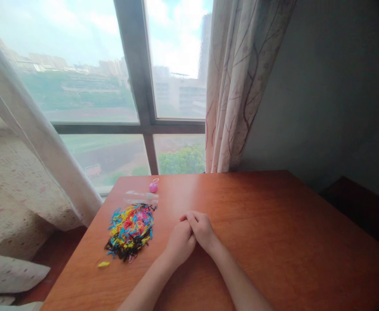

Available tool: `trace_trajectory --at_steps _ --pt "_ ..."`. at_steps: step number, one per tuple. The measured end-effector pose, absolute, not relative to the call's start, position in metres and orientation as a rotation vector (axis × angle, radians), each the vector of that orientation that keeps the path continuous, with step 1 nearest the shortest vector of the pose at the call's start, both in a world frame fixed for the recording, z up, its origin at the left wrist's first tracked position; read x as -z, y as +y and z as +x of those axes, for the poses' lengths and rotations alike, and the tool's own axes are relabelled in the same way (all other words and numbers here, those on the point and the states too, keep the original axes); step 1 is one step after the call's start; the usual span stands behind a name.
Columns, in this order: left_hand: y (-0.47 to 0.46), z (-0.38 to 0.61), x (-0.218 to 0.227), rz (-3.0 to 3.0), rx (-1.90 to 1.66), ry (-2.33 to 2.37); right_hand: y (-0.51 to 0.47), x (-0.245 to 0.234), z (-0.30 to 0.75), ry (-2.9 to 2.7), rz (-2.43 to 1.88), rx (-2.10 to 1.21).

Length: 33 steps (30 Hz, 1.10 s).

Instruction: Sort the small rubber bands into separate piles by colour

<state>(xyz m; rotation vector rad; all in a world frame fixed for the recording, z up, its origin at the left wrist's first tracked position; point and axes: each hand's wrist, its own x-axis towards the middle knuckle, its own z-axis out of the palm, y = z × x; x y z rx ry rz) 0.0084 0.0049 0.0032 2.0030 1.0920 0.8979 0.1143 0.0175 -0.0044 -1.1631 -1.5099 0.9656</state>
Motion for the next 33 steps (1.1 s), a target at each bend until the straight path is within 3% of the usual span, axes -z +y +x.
trace_trajectory --at_steps 33 --pt "0.0064 0.0071 0.0007 2.016 -0.902 1.077 0.0154 -0.0008 0.1147 -1.52 -1.16 -0.978"
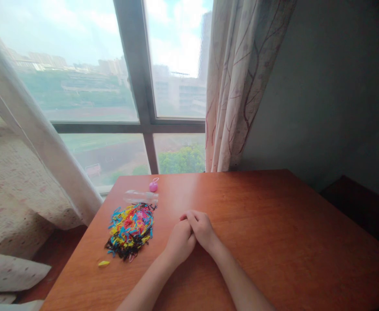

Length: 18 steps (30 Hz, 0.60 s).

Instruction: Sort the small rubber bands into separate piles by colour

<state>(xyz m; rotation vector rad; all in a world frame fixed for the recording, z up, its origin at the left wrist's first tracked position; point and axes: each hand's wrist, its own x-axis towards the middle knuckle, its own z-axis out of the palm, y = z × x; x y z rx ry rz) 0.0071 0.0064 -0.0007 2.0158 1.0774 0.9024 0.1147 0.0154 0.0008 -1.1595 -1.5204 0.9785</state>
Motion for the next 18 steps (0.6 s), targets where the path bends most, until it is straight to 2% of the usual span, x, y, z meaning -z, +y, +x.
trace_trajectory --at_steps 18 --pt "0.0051 0.0082 -0.0011 1.992 -0.915 1.091 0.0154 -0.0008 0.115 -1.53 -1.182 -0.964"
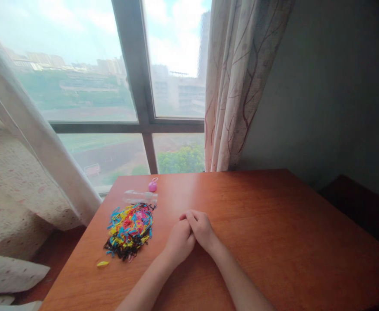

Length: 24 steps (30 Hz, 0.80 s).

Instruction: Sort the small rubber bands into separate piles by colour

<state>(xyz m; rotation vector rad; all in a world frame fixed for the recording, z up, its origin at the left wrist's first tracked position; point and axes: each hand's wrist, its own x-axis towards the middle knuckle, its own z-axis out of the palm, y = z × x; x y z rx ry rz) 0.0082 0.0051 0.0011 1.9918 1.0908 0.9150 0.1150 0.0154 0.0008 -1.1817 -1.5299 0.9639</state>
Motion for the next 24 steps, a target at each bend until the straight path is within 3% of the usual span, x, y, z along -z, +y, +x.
trace_trajectory --at_steps 24 --pt "0.005 0.0086 -0.0026 2.0 -0.918 1.092 0.015 -0.0021 0.1152 -1.525 -1.163 -0.968"
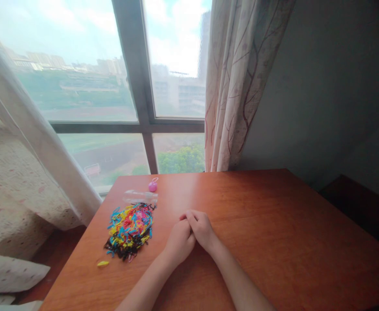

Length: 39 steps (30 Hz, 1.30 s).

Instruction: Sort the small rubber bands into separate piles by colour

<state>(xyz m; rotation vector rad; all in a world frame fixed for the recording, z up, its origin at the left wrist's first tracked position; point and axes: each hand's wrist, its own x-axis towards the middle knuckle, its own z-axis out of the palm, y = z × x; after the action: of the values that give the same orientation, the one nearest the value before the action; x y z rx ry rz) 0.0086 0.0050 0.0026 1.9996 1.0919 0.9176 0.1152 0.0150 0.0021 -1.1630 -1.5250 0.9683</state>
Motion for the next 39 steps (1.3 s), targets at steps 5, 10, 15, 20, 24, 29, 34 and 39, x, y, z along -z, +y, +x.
trace_trajectory --at_steps 5,10,15,20,24,29,34,39 --pt "0.0052 0.0089 -0.0034 2.004 -0.918 1.09 0.0146 -0.0039 0.1147 -1.525 -1.165 -0.963" --pt "0.0059 0.0088 -0.0022 2.009 -0.916 1.087 0.0139 -0.0052 0.1146 -1.523 -1.171 -0.965" --pt "0.0059 0.0082 -0.0014 2.011 -0.914 1.082 0.0142 -0.0051 0.1146 -1.522 -1.178 -0.967" --pt "0.0058 0.0082 -0.0014 2.014 -0.917 1.077 0.0139 -0.0056 0.1148 -1.518 -1.173 -0.967" --pt "0.0058 0.0083 -0.001 2.016 -0.919 1.076 0.0135 -0.0058 0.1151 -1.517 -1.169 -0.966" --pt "0.006 0.0084 0.0003 2.016 -0.923 1.076 0.0137 -0.005 0.1154 -1.515 -1.168 -0.968" --pt "0.0067 0.0083 0.0026 2.018 -0.913 1.081 0.0131 -0.004 0.1153 -1.515 -1.17 -0.964" --pt "0.0071 0.0082 0.0043 2.017 -0.907 1.087 0.0143 -0.0028 0.1154 -1.519 -1.172 -0.955"
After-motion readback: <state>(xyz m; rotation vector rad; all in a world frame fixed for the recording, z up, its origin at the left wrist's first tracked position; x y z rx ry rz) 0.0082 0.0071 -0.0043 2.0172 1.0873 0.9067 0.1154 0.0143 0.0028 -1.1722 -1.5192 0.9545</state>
